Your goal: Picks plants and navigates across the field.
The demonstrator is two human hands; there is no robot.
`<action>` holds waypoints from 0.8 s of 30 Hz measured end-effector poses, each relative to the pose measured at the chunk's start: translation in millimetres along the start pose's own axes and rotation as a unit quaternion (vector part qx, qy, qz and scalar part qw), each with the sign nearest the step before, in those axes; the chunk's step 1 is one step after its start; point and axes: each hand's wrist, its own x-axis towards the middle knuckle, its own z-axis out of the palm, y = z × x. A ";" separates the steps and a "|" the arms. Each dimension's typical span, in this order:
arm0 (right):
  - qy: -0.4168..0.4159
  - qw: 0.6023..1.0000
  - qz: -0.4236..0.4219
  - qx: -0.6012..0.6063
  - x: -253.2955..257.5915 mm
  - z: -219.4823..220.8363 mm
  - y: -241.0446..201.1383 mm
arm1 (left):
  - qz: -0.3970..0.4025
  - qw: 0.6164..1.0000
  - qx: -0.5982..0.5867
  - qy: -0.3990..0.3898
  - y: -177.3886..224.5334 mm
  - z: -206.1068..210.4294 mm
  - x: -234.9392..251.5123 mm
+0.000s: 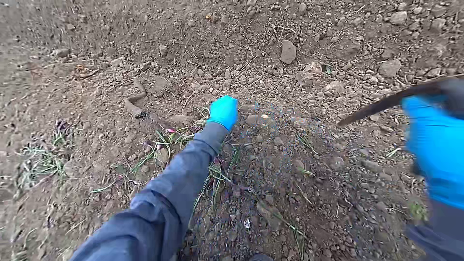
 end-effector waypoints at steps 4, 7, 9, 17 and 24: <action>-0.146 0.968 0.172 -0.109 -0.6 102.8 4.8 | 0.038 0.992 -0.038 -0.113 -77.0 0.2 25.5; -0.143 0.968 0.173 -0.114 -7.7 99.0 3.3 | 0.118 0.946 -0.287 -0.093 -41.7 -3.5 10.6; -0.150 0.965 0.179 -0.123 -3.9 94.8 0.8 | 0.122 0.895 -0.413 -0.120 -5.4 2.2 11.8; -0.095 0.973 0.181 -0.106 -40.2 99.0 4.3 | 0.146 0.833 -0.517 -0.134 67.7 16.0 11.4; -0.072 0.972 0.196 -0.105 -47.6 105.4 5.1 | 0.126 0.852 -0.493 -0.125 98.7 7.4 10.0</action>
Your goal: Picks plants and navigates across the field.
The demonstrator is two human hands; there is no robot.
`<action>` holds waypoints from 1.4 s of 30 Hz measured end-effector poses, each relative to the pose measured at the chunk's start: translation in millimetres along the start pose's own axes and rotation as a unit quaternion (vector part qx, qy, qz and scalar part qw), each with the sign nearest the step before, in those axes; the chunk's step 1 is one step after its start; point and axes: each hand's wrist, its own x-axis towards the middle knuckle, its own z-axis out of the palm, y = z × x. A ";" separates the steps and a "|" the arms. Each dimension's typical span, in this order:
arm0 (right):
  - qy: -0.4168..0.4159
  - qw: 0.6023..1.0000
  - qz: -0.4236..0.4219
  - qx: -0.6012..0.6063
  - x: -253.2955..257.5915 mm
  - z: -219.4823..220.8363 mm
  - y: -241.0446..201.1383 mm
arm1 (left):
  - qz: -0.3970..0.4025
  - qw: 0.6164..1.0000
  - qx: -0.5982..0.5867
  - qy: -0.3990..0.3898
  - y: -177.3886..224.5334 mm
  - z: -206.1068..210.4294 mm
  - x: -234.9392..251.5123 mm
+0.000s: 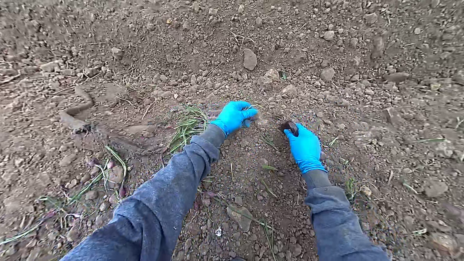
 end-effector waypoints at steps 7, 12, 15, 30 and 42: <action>-0.026 0.999 0.009 0.021 -0.6 -1.9 2.3 | -0.031 0.975 0.221 0.006 55.0 51.6 12.6; 0.009 0.997 -0.061 0.042 -18.1 -106.2 -39.1 | 0.078 0.877 0.465 -0.093 34.3 137.1 35.4; 0.144 0.971 -0.152 0.118 -33.4 -178.6 -70.7 | 0.142 0.833 0.533 -0.037 22.7 130.5 35.4; -0.066 0.998 0.011 0.015 105.4 -17.3 -27.7 | -0.079 0.858 0.506 -0.026 3.1 11.0 -24.2; -0.024 0.998 0.034 0.051 88.1 -7.8 -22.0 | -0.024 0.988 0.095 -0.121 38.6 -30.9 -50.5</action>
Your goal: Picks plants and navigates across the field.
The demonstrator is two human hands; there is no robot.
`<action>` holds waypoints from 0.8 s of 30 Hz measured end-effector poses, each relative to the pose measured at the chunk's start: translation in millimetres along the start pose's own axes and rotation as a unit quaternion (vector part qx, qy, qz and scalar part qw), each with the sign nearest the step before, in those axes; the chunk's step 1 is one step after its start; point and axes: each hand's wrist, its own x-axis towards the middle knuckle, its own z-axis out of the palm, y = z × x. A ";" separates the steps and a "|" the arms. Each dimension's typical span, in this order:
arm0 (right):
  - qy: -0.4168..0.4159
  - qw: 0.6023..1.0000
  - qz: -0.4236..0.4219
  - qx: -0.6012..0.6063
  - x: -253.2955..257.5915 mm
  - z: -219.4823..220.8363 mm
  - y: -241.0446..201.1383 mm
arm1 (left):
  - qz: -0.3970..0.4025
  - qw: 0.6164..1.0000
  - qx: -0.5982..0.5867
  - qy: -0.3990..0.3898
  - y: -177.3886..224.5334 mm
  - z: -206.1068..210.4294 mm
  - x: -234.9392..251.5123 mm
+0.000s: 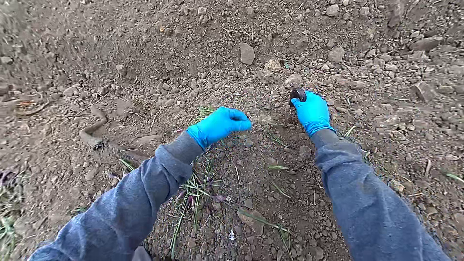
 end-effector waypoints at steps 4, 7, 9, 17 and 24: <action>-0.041 0.999 -0.020 0.028 -3.8 -16.0 -2.9 | 0.032 0.986 0.019 0.161 59.1 24.9 53.3; 0.025 0.996 -0.087 0.024 -53.8 -68.8 -26.4 | 0.033 0.963 0.211 0.166 69.3 87.1 138.3; 0.104 0.984 -0.146 0.002 -92.6 -99.8 -30.7 | -0.004 0.924 0.362 0.124 47.3 128.1 176.7; 0.022 0.996 0.020 -0.086 -60.7 -43.4 47.5 | 0.033 0.956 0.267 0.114 25.0 63.8 131.3; 0.019 0.994 0.034 -0.098 -58.9 -38.5 47.4 | 0.067 0.908 0.409 0.067 52.2 110.4 178.9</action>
